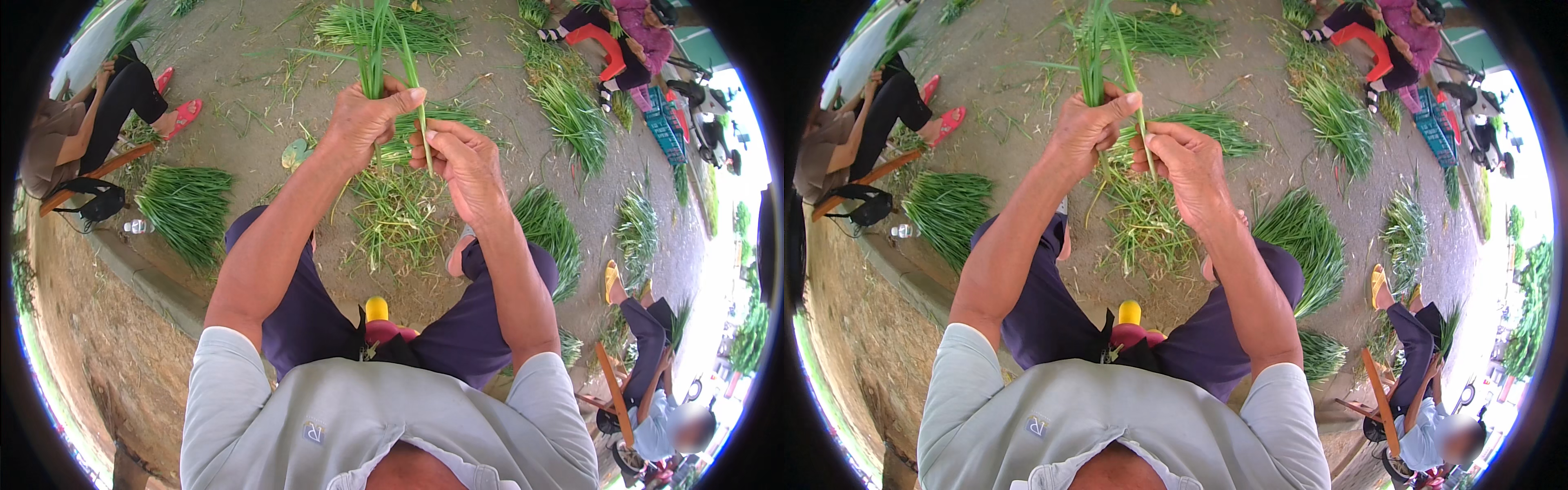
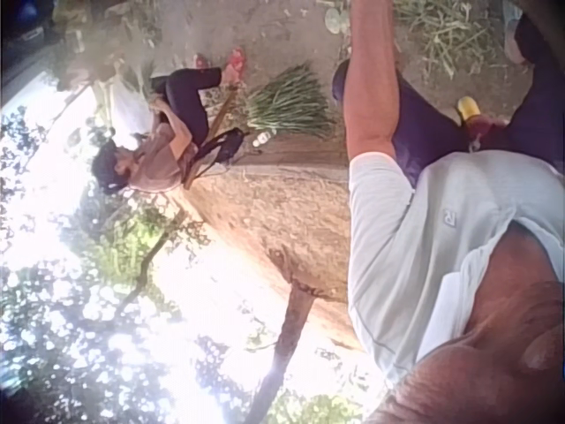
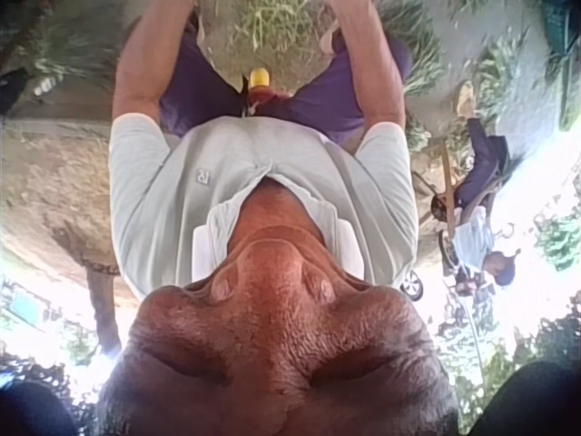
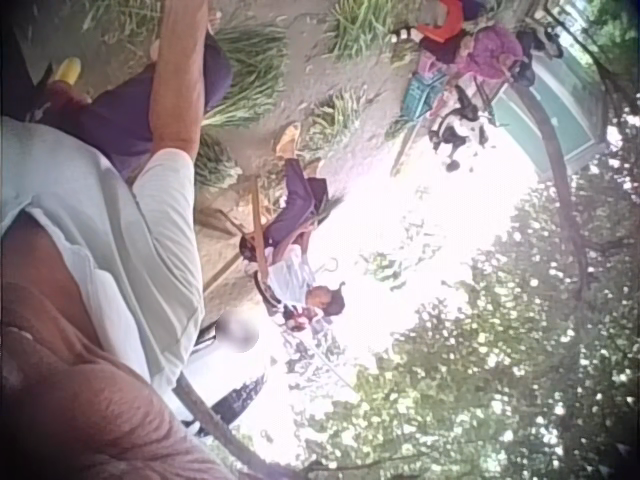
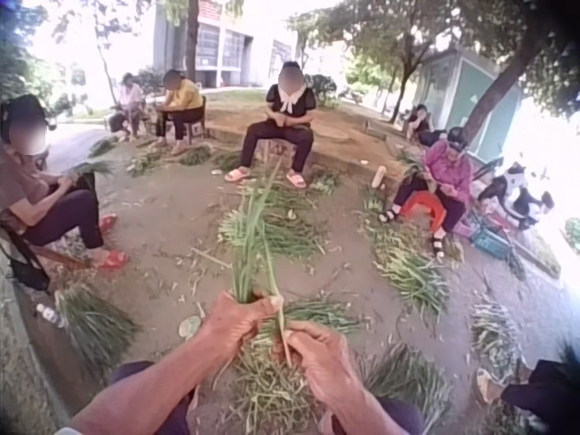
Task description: The person cleans and preps green scallion stalks by hand while sitting in a circle with other people.
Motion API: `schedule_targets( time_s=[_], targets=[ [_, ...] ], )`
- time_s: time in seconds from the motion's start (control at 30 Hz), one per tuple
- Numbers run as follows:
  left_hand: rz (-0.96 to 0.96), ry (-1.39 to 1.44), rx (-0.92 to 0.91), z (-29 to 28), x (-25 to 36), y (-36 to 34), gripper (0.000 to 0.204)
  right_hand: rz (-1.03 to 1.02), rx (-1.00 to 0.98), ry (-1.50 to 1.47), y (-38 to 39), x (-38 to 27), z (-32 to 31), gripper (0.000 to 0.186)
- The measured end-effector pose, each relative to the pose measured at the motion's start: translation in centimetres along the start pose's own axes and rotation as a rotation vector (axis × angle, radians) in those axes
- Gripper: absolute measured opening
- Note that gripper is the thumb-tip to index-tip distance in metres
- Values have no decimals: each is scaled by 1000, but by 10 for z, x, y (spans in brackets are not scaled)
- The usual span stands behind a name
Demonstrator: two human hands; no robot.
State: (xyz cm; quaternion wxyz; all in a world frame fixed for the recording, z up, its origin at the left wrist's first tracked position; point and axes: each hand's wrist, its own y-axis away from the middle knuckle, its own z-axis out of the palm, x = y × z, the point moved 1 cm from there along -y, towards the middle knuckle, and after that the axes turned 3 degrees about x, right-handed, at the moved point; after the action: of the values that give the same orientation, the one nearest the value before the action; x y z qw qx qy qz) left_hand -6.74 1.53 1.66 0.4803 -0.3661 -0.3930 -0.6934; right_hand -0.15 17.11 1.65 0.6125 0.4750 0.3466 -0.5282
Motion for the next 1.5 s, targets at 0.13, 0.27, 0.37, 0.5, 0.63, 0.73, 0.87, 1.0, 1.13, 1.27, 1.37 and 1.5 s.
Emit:
schedule_targets(
  time_s=[0.13,0.27,0.37,0.5,0.63,0.73,0.87,1.0,1.13,1.27,1.37,1.5],
  targets=[
    [21,-15,25,-1,0,-1,26,-23,-20,-25,2,-1,2,26],
    [28,-11,33,-2,2,-1,27,-21,10,20,3,-3,5,25],
    [14,-21,28,-5,1,-1,27,-93,42,170,3,-4,7,21],
    [33,-38,28,-6,1,-1,28,-275,104,331,-3,8,3,15],
    [20,-48,66,-9,-1,-3,29,-401,209,609,0,8,5,11],
    [7,-5,114,-14,0,-6,30,-468,254,717,1,8,5,10],
    [25,61,188,-23,4,-12,31,-495,249,696,-2,12,-1,9],
    [64,128,239,-32,12,-14,34,-462,234,657,1,4,-4,11],
    [94,159,273,-42,22,-14,30,-437,237,688,3,-3,-13,13],
    [100,162,273,-50,28,-14,30,-358,248,749,6,-9,-22,17],
    [83,157,198,-51,28,-9,25,-56,59,1056,9,-19,-20,18],
    [49,102,62,-49,24,-9,22,-329,-52,968,8,5,-27,21]
  ],
)
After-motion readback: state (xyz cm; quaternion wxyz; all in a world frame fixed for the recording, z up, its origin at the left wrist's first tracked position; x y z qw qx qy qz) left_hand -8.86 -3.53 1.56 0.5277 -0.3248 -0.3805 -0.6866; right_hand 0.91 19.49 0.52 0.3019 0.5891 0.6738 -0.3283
